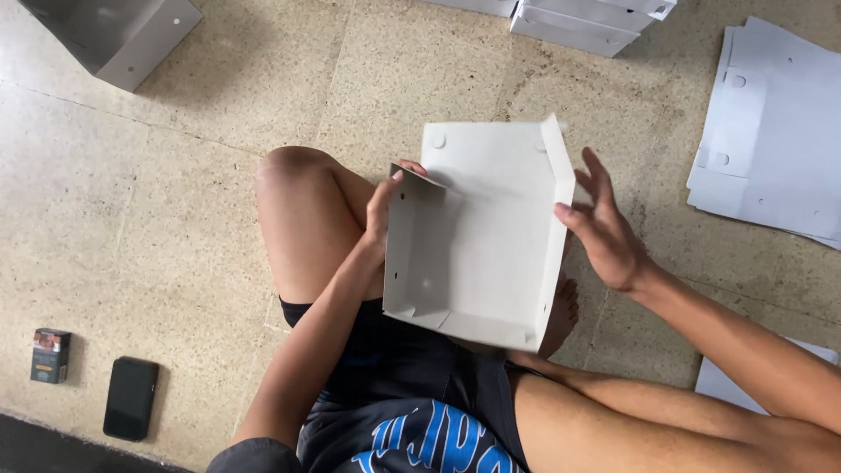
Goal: Folding and assembling cardboard boxes and lids from flat sheets on the floor.
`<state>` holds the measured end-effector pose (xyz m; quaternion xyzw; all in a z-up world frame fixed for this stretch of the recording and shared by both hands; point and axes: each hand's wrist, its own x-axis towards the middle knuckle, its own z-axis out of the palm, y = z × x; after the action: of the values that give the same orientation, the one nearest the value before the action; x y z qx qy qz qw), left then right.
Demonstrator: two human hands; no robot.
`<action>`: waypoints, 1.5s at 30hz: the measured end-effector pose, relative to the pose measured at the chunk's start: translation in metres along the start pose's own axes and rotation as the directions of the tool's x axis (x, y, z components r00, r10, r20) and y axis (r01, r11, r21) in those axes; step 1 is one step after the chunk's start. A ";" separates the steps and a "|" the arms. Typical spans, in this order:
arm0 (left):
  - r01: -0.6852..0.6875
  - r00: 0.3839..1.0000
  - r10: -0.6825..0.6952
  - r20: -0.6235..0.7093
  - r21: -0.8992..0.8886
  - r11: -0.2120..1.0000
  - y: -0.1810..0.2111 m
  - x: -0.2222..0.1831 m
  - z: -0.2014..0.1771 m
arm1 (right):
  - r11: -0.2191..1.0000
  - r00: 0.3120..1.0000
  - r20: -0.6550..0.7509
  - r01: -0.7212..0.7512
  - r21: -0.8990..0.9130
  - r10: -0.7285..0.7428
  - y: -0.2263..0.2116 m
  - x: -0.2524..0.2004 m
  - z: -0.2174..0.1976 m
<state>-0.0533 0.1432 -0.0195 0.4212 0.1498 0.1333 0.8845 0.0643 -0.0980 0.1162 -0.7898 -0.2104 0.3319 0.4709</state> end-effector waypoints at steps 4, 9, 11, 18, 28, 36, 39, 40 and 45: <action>-0.391 0.876 0.314 0.365 0.157 0.907 -0.031 0.009 -0.016 | 0.999 0.999 0.035 -0.008 0.053 0.006 0.036 0.004 -0.004; 0.037 0.997 -0.042 0.065 0.071 0.997 -0.043 0.017 -0.023 | 0.998 0.999 -0.026 -0.028 -0.059 0.026 0.068 0.009 -0.009; -0.032 0.998 0.016 0.059 0.283 0.959 -0.025 0.015 -0.007 | 0.992 0.991 -0.061 0.117 -0.051 -0.120 0.071 0.013 -0.010; 0.005 0.999 -0.016 0.049 0.218 0.976 -0.044 0.021 -0.014 | 0.984 0.977 -0.185 0.133 0.119 -0.109 0.056 0.013 -0.007; -0.398 0.890 0.419 0.179 0.754 0.522 0.000 0.001 0.015 | 0.990 0.777 -0.620 0.138 0.003 -0.106 0.057 0.013 -0.014; -0.557 0.830 0.087 0.551 0.811 0.177 -0.073 -0.038 0.077 | 0.877 0.696 -0.593 -0.112 0.467 0.405 0.060 0.027 0.009; -0.600 0.788 0.200 0.582 0.799 0.038 -0.100 -0.039 0.074 | 0.868 0.714 -0.524 -0.251 0.428 0.464 0.094 0.033 0.000; -0.617 0.740 0.334 0.583 0.787 -0.008 -0.096 -0.040 0.074 | 0.891 0.739 -0.502 -0.333 0.307 0.449 0.098 0.031 -0.003; -0.610 0.745 0.384 0.545 0.790 0.061 -0.072 -0.031 0.092 | 0.879 0.794 -0.409 -0.474 0.047 0.450 0.096 0.029 0.003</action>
<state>-0.0395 0.0234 -0.0160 0.8926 -0.0420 0.2717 0.3574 0.0840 -0.1228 0.0215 -0.8819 0.0823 0.2581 0.3859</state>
